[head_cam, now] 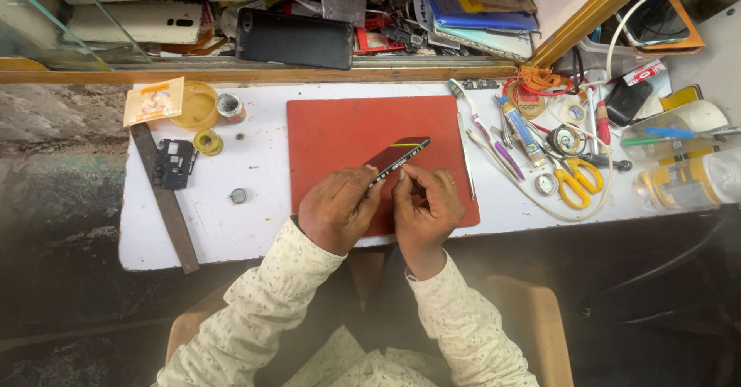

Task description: The person pries open a smartphone on a red mat using a thin metal tool, works on the internal components, then aligns the screen assembly and presses along its edges to close the phone.

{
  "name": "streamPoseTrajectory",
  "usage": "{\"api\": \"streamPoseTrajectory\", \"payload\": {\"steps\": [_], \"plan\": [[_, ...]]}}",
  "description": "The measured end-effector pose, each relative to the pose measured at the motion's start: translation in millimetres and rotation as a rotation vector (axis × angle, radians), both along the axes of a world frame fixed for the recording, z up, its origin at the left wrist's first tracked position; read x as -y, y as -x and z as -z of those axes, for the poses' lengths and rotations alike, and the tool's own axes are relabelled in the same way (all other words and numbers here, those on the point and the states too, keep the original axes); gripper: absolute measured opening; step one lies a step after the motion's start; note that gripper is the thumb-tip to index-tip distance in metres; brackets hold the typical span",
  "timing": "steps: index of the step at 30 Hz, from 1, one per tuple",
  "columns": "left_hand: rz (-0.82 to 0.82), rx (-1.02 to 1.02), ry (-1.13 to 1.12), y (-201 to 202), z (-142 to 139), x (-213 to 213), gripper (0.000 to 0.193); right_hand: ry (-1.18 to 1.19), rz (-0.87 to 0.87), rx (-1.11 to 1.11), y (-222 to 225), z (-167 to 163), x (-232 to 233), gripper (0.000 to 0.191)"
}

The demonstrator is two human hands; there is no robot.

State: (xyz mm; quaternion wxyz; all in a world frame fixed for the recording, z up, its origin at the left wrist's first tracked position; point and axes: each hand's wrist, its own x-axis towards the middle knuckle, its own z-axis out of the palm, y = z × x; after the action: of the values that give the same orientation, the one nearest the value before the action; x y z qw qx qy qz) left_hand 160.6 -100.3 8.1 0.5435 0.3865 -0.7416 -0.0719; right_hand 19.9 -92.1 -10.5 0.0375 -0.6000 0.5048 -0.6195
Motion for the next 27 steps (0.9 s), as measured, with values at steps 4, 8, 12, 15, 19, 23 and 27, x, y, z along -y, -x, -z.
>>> {"api": "streamPoseTrajectory", "payload": {"steps": [4,8,12,15,19,23,27], "plan": [[0.001,0.004,0.004,-1.0,-0.9,0.0,0.02,0.022,0.036,-0.091,-1.1,-0.5,-1.2,0.013],[0.005,0.006,0.022,-0.7,-1.6,0.2,0.019,0.007,-0.018,-0.029,0.2,-0.2,-0.8,0.013],[-0.004,0.007,-0.001,-0.9,-1.4,-0.3,0.019,-0.048,0.016,0.057,-0.1,0.9,0.9,0.011],[0.002,0.005,0.006,-0.9,-1.3,-0.5,0.02,0.015,-0.01,-0.044,0.3,0.8,-0.4,0.011],[0.004,0.006,-0.003,-0.8,-1.3,-0.3,0.019,-0.056,-0.019,0.069,2.0,0.5,-0.6,0.011],[0.026,-0.008,0.031,-1.8,-1.2,0.1,0.019,-0.016,-0.002,-0.012,0.8,1.3,-0.8,0.012],[0.017,0.011,0.003,-1.6,-1.2,-0.6,0.019,-0.042,0.014,0.02,0.1,1.3,-2.3,0.011]]}}
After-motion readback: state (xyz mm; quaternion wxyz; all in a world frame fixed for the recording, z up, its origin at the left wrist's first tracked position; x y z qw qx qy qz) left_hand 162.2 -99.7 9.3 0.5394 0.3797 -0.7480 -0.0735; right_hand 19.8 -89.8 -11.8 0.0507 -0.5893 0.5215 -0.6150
